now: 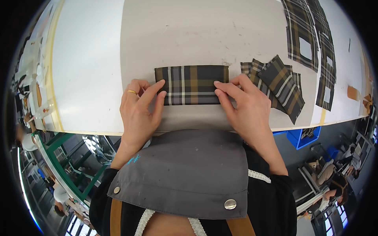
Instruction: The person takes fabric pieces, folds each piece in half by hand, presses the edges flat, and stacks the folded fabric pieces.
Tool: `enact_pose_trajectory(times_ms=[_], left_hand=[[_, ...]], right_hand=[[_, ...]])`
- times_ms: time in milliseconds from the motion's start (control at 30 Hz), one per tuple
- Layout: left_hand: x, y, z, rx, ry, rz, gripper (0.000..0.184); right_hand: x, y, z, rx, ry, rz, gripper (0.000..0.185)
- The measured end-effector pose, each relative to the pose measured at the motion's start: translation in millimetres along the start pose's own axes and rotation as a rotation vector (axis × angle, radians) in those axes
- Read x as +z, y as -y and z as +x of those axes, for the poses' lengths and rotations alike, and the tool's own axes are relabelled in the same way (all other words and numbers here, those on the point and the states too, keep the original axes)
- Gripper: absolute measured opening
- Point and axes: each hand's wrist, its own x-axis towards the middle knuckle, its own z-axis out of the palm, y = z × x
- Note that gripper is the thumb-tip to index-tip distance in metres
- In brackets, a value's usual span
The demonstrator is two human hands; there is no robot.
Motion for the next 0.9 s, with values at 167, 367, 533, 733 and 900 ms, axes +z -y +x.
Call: enact_pose_trajectory(times_ms=[167,367,533,733,900], left_hand=[[5.4,5.9,5.0,0.163,-0.061,0.065,0.023],[1.7,18.8,8.3,0.272,0.014,0.123,0.032],[-10.4,25.1,6.9,0.239,0.14,0.078,0.042],[-12.3,32.7,2.7,0.216,0.22,-0.005,0.048],[-20.2,41.5,-5.0,0.103,0.227,-0.312,0.06]], right_hand=[[2.4,-1.6,1.6,-0.168,-0.112,-0.17,0.02],[-1.6,-15.0,5.6,-0.354,-0.045,-0.27,0.034],[-10.5,-18.6,1.0,-0.33,0.021,-0.338,0.044],[-18.2,-21.6,-4.2,-0.315,0.077,-0.341,0.046],[-24.5,-24.0,-6.5,-0.328,0.051,-0.351,0.053]])
